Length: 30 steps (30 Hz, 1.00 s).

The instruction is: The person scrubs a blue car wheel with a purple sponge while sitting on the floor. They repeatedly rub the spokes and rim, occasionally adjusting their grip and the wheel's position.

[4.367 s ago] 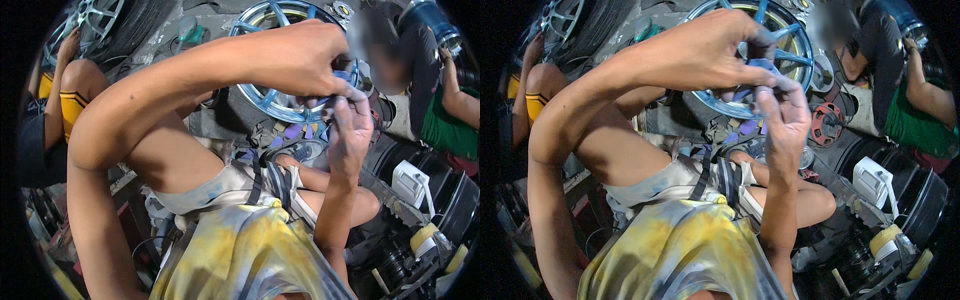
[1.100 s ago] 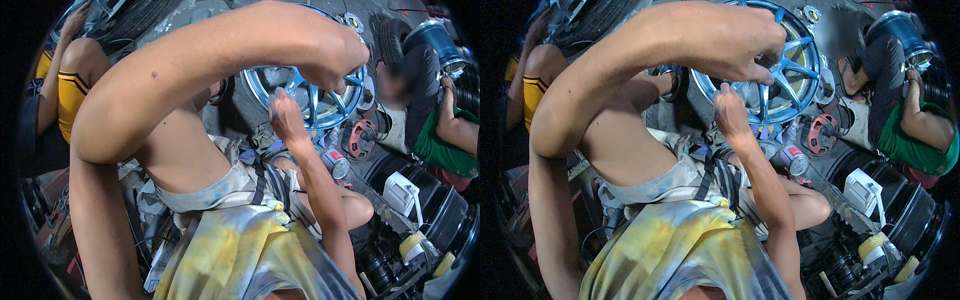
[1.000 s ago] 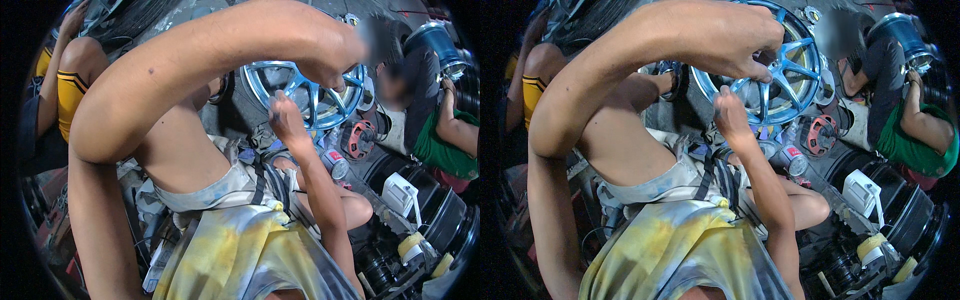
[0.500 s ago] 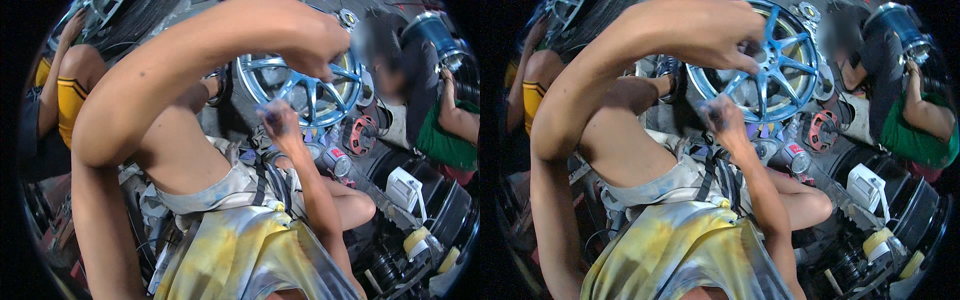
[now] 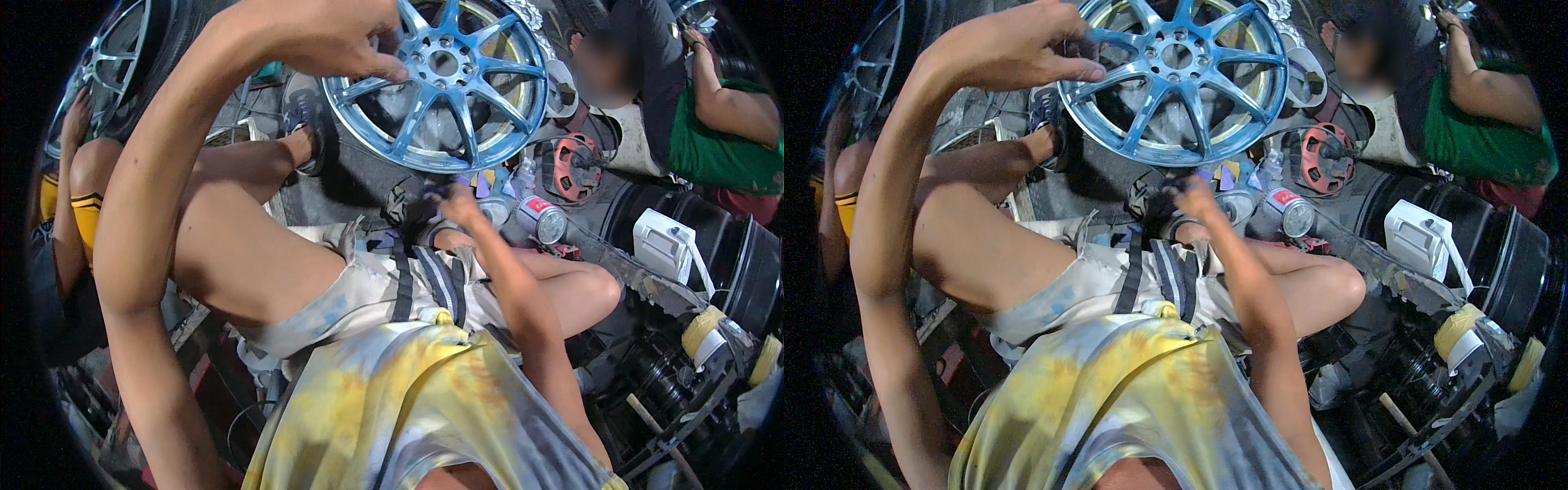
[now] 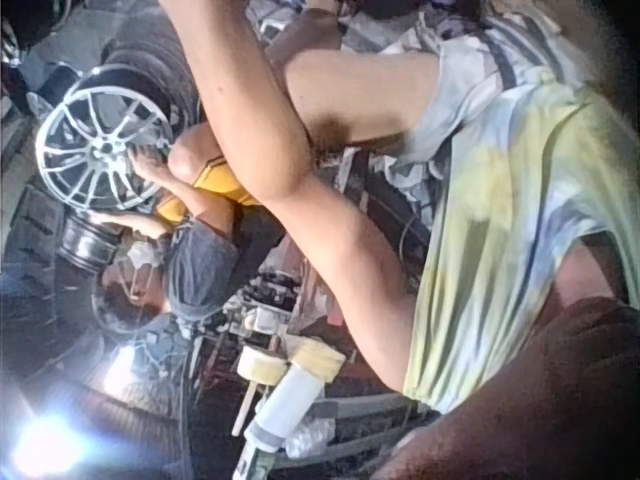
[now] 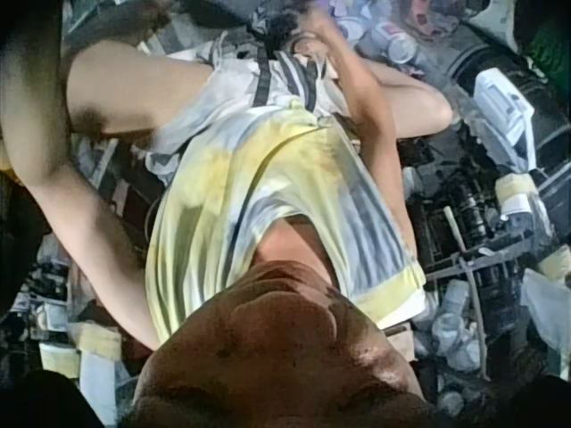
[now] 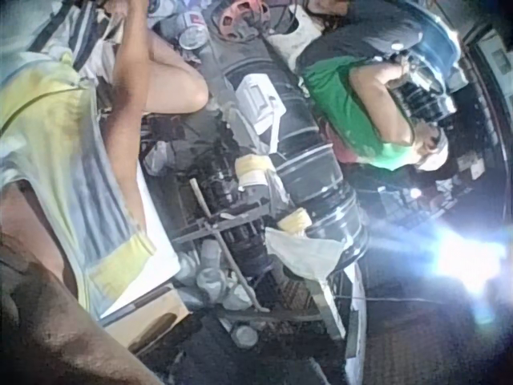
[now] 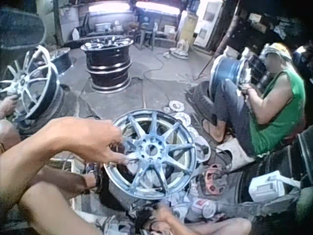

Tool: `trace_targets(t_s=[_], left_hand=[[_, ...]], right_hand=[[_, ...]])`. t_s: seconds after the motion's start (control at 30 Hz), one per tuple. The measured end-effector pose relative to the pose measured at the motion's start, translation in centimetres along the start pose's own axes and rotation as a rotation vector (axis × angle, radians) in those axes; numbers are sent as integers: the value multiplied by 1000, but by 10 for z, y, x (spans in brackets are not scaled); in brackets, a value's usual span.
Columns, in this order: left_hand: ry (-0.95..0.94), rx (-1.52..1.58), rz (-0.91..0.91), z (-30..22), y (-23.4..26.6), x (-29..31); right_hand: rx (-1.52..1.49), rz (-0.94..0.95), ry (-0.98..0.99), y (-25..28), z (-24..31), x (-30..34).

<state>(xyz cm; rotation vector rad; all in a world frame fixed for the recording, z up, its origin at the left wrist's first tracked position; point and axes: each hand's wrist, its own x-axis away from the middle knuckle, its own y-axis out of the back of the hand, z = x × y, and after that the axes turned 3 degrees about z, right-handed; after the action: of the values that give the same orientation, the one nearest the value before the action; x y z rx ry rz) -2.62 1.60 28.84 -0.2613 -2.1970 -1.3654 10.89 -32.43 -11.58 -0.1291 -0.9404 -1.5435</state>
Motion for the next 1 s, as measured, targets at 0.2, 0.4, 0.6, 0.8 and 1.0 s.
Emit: trace_targets(t_s=[0.2,0.4,0.6,0.8,1.0], left_hand=[[4,4,-4,-9,5,-2],[-65,80,28,-12,12,3],[-72,54,28,-16,10,1],[-132,-38,-12,-9,5,-2],[-117,-67,0,-13,1,-5]], right_hand=[[298,-123,-331,88,-6,7],[723,-372,173,59,12,38],[1038,145,299,-15,18,27],[655,151,64,-7,16,31],[-207,203,-206,32,45,43]])
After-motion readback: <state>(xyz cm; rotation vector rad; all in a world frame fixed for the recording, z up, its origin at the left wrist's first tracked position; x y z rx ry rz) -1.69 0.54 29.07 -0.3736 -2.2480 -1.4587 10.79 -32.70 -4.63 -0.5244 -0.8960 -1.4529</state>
